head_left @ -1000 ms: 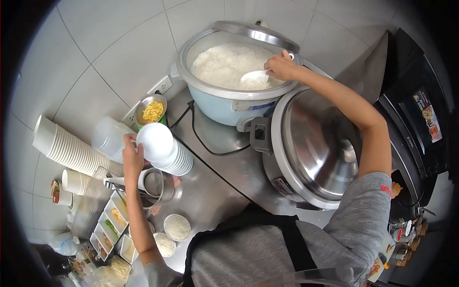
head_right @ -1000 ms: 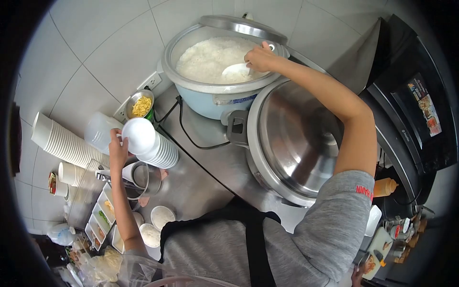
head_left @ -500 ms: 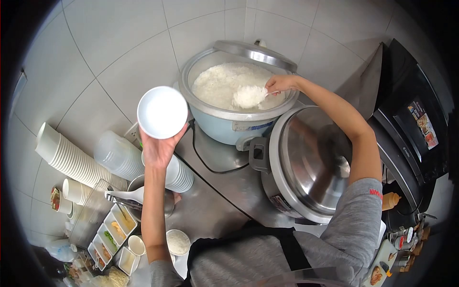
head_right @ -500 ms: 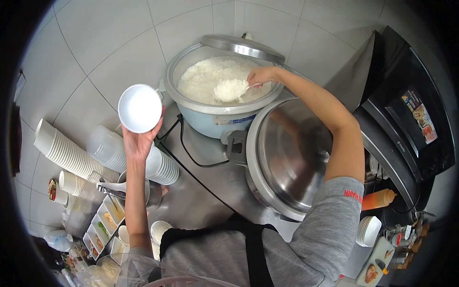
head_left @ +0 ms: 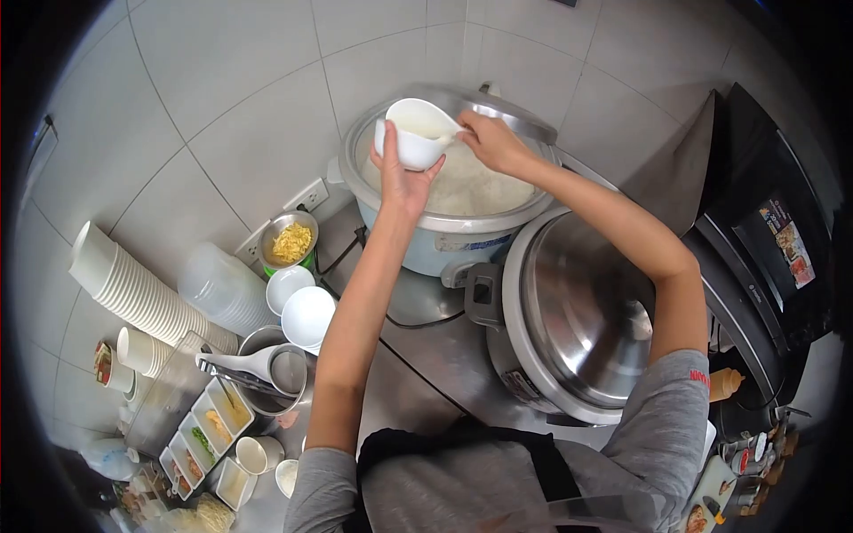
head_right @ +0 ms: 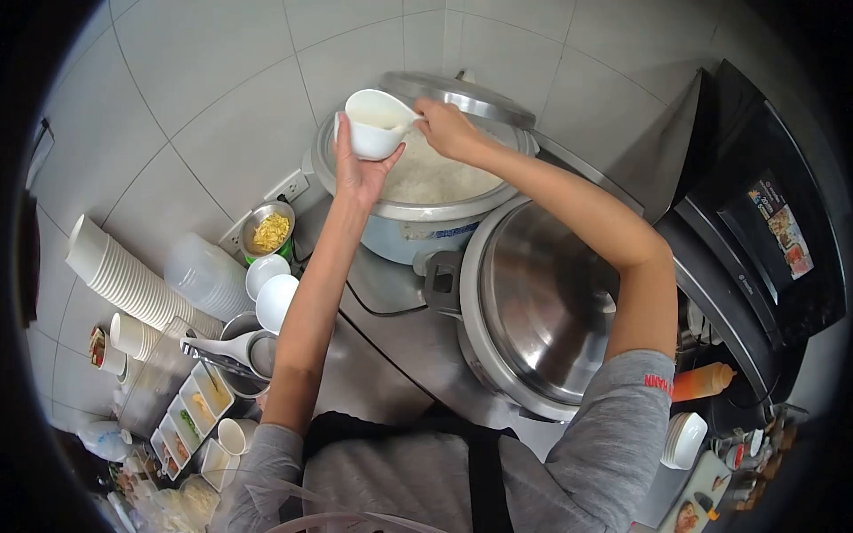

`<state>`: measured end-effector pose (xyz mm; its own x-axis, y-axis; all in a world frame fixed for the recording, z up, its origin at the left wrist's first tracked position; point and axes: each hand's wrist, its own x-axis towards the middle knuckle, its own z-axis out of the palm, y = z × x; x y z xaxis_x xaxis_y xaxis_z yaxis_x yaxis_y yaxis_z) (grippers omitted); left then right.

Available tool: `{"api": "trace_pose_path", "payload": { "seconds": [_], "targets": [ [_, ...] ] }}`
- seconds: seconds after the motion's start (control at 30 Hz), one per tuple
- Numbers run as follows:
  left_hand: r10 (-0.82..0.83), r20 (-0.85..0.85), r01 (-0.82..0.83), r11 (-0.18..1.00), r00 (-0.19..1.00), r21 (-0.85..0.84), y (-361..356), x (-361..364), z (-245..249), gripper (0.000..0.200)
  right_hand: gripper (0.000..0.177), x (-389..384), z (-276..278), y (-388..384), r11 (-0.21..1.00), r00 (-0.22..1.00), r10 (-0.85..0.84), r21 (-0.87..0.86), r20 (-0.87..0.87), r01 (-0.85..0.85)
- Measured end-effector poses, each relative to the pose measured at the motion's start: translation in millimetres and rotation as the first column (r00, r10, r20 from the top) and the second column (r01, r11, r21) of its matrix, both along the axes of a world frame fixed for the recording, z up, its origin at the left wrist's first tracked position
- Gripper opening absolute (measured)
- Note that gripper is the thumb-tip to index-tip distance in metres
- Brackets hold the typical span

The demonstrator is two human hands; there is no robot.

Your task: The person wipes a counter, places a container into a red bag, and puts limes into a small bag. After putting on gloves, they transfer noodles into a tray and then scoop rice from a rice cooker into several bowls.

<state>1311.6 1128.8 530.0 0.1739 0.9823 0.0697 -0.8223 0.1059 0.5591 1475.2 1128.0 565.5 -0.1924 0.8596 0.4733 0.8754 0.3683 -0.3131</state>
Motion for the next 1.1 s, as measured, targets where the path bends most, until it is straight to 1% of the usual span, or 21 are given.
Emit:
{"api": "trace_pose_path", "payload": {
  "seconds": [0.07, 0.13, 0.17, 0.27, 0.3, 0.33, 0.37, 0.4, 0.43, 0.53, 0.57, 0.63, 0.7, 0.73, 0.8, 0.83, 0.87, 0.9, 0.93, 1.03, 1.1],
  "targets": [
    [-0.12, 0.033, 0.12, 0.993, 0.992, 0.018, 9, -13, -10, 0.072, 0.021, 5, 16, 0, 0.964, 0.977, -0.089, 0.265, 0.196, 0.035],
    [-0.186, -0.006, 0.186, 0.981, 0.983, 0.061, 13, -26, -11, 0.075, 0.022, 7, 37, -2, 0.961, 0.962, 0.008, 0.265, 0.274, -0.083],
    [-0.22, -0.024, 0.221, 0.972, 0.975, 0.078, 13, -30, -10, 0.077, 0.023, 9, 43, -3, 0.956, 0.948, 0.055, 0.257, 0.313, -0.141],
    [-0.281, 0.041, 0.278, 0.958, 0.959, 0.066, 11, -37, -4, 0.072, 0.024, -6, 35, 1, 0.99, 0.932, 0.139, -0.045, 0.335, -0.132],
    [-0.239, 0.057, 0.236, 0.97, 0.969, 0.062, 11, -39, -6, 0.071, 0.024, -8, 35, 4, 0.994, 0.95, 0.105, -0.07, 0.296, -0.088],
    [-0.209, 0.077, 0.209, 0.978, 0.975, 0.009, 13, -42, -6, 0.072, 0.023, -5, 35, 10, 0.988, 0.988, 0.093, -0.135, 0.122, -0.077],
    [-0.176, 0.099, 0.181, 0.983, 0.98, -0.045, 15, -47, -7, 0.073, 0.023, -2, 37, 16, 0.977, 0.996, 0.069, -0.2, -0.052, -0.078],
    [-0.137, 0.121, 0.149, 0.984, 0.983, -0.099, 16, -51, -8, 0.073, 0.022, 1, 36, 20, 0.961, 0.975, 0.036, -0.262, -0.22, -0.094],
    [-0.135, 0.097, 0.145, 0.985, 0.986, -0.097, 18, -55, -9, 0.075, 0.023, 2, 27, 23, 0.937, 0.919, 0.105, -0.273, -0.38, -0.22],
    [-0.054, 0.07, 0.064, 0.987, 0.996, -0.145, 23, -58, -5, 0.076, 0.025, -3, 0, 30, 0.891, 0.894, 0.253, -0.27, -0.369, -0.364],
    [-0.069, 0.089, 0.082, 0.985, 0.994, -0.152, 25, -59, -5, 0.077, 0.026, -6, -5, 27, 0.897, 0.9, 0.263, -0.256, -0.347, -0.361],
    [-0.102, 0.123, 0.122, 0.979, 0.987, -0.166, 28, -59, -6, 0.078, 0.025, -10, -1, 29, 0.883, 0.881, 0.247, -0.282, -0.404, -0.376],
    [-0.106, 0.088, 0.118, 0.983, 0.99, -0.139, 27, -61, -6, 0.08, 0.023, -11, 9, 31, 0.858, 0.853, 0.214, -0.327, -0.476, -0.397],
    [-0.109, 0.069, 0.117, 0.985, 0.992, -0.126, 27, -62, -7, 0.082, 0.023, -12, 19, 29, 0.869, 0.855, 0.207, -0.312, -0.475, -0.383],
    [-0.19, 0.065, 0.196, 0.975, 0.98, -0.1, 32, -65, -10, 0.083, 0.022, -10, 32, 28, 0.889, 0.859, 0.19, -0.29, -0.475, -0.356],
    [-0.232, 0.062, 0.236, 0.968, 0.971, -0.089, 33, -66, -11, 0.083, 0.022, -9, 32, 32, 0.911, 0.893, 0.215, -0.248, -0.396, -0.33],
    [-0.246, 0.013, 0.246, 0.967, 0.969, -0.072, 35, -63, -11, 0.083, 0.023, -9, 30, 35, 0.956, 0.954, 0.197, -0.173, -0.225, -0.238],
    [-0.26, -0.036, 0.258, 0.965, 0.965, -0.055, 36, -59, -10, 0.084, 0.023, -9, 28, 38, 0.984, 0.987, 0.154, -0.08, -0.05, -0.157],
    [-0.273, -0.085, 0.271, 0.962, 0.958, -0.038, 36, -55, -9, 0.084, 0.024, -11, 28, 38, 0.995, 0.989, 0.087, 0.028, 0.121, -0.091],
    [-0.258, 0.057, 0.261, 0.964, 0.964, -0.047, 35, -48, -8, 0.076, 0.026, -10, 34, 42, 0.992, 0.999, 0.025, 0.122, -0.047, -0.019],
    [-0.202, 0.1, 0.205, 0.979, 0.974, -0.011, 32, -50, -5, 0.075, 0.027, -3, 30, 45, 0.998, 0.988, -0.061, -0.017, -0.142, 0.059]
  ]
}}
